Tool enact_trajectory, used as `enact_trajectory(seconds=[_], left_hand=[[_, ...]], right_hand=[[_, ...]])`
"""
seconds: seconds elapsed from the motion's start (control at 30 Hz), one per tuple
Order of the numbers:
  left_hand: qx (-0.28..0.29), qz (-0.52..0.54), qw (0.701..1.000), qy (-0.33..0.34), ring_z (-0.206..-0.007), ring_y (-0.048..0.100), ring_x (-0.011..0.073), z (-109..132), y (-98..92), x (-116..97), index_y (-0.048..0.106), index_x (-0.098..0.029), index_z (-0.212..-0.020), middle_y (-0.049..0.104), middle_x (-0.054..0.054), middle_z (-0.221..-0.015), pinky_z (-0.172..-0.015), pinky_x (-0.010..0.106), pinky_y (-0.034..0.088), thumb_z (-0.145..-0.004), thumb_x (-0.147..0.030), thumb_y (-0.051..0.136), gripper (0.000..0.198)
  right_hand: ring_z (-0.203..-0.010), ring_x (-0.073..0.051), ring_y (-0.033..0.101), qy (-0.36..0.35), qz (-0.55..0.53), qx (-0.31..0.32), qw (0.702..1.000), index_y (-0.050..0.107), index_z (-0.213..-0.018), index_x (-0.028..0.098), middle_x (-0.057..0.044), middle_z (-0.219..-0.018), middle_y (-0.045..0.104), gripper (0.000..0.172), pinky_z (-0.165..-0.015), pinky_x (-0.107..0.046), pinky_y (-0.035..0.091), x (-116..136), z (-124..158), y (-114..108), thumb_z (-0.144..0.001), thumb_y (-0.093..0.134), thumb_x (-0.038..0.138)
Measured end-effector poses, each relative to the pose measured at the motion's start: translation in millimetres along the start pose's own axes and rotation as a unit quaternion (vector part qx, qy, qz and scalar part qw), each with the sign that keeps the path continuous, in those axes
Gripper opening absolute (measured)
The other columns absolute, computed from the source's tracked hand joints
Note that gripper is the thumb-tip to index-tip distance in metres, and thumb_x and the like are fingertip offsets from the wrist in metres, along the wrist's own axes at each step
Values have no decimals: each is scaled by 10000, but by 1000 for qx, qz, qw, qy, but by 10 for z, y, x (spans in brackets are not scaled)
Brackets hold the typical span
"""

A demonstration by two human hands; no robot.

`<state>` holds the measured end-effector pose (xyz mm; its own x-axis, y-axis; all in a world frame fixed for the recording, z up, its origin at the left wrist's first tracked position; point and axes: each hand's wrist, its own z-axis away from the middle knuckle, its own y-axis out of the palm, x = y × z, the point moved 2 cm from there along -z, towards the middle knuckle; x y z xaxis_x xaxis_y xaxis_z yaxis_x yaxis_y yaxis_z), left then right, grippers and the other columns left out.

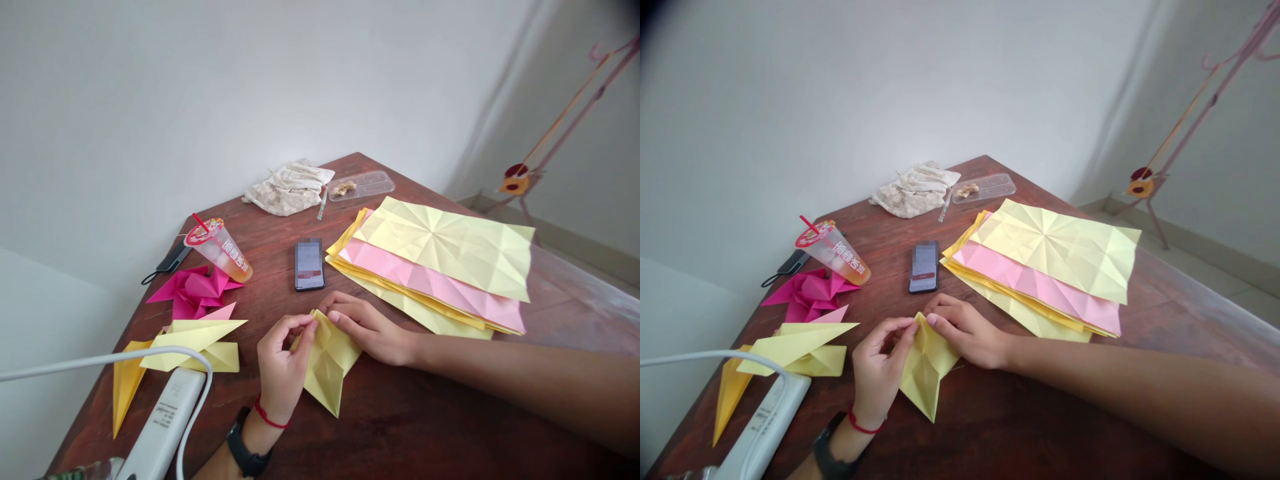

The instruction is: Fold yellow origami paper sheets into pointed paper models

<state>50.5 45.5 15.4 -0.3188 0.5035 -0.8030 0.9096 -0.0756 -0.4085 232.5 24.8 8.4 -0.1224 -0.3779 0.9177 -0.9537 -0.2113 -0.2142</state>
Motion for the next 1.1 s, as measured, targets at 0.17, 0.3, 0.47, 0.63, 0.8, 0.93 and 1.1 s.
enact_trajectory(seconds=[0.17, 0.3, 0.47, 0.63, 0.8, 0.93, 1.1], left_hand=[[15, -19, 999, 27, -692, 670, 133, -5, -14, -35, 718, -195, -868, 726, 8, -802, -668, 219, 533, -875, -211, 702, 23], [19, -24, 999, 15, -716, 670, 145, 3, -19, -51, 713, -191, -879, 723, 23, -823, -694, 234, 541, -892, -231, 681, 53], [22, 28, 999, -21, -919, 686, 195, -37, -34, -25, 696, -188, -927, 706, 68, -978, -728, 254, 566, -914, -272, 653, 95], [0, 77, 994, -77, -1242, 589, 267, -105, -66, 37, 688, -176, -1036, 608, 133, -1328, -950, 343, 540, -917, -362, 647, 225], [41, 297, 932, -205, -1258, 591, 288, -62, -13, 180, 625, -156, -1207, 633, 160, -1336, -1038, 424, 487, -975, -518, 495, 449], [49, 455, 852, -255, -1178, 642, 299, -22, 16, 222, 586, -175, -1235, 631, 175, -1341, -933, 439, 544, -960, -542, 492, 468], [110, 447, 853, -245, -1079, 679, 268, -20, 19, 225, 605, -207, -1207, 626, 149, -1338, -817, 368, 584, -831, -232, 694, 388]], right_hand=[[-967, -190, 607, 5, -12, -3, 1000, 681, -852, 164, -79, -1045, 595, 308, -879, -316, 488, -31, 6, -5, -967, 587, 434], [-948, -194, 609, 6, -16, -6, 1000, 686, -858, 162, -89, -1048, 603, 326, -854, -330, 494, -50, 11, -5, -974, 565, 442], [-941, -207, 601, 20, -40, -25, 999, 673, -872, 162, -91, -1028, 614, 365, -866, -354, 489, -51, -2, -18, -981, 532, 481], [-1013, -223, 585, 26, -66, -60, 996, 665, -876, 170, -91, -1070, 600, 334, -928, -369, 458, -68, 0, -36, -968, 562, 474], [-996, -213, 575, 55, -100, -57, 992, 635, -809, 179, -76, -1062, 593, 304, -889, -337, 448, -76, 22, -38, -969, 573, 429], [-859, -191, 573, 106, -161, -72, 979, 622, -788, 182, -49, -960, 605, 285, -766, -302, 457, -163, 39, -35, -931, 613, 428], [-575, -155, 497, 237, -221, -147, 934, 573, -756, 197, -14, -699, 589, 323, -516, -261, 369, -283, 59, -77, -843, 664, 495]])
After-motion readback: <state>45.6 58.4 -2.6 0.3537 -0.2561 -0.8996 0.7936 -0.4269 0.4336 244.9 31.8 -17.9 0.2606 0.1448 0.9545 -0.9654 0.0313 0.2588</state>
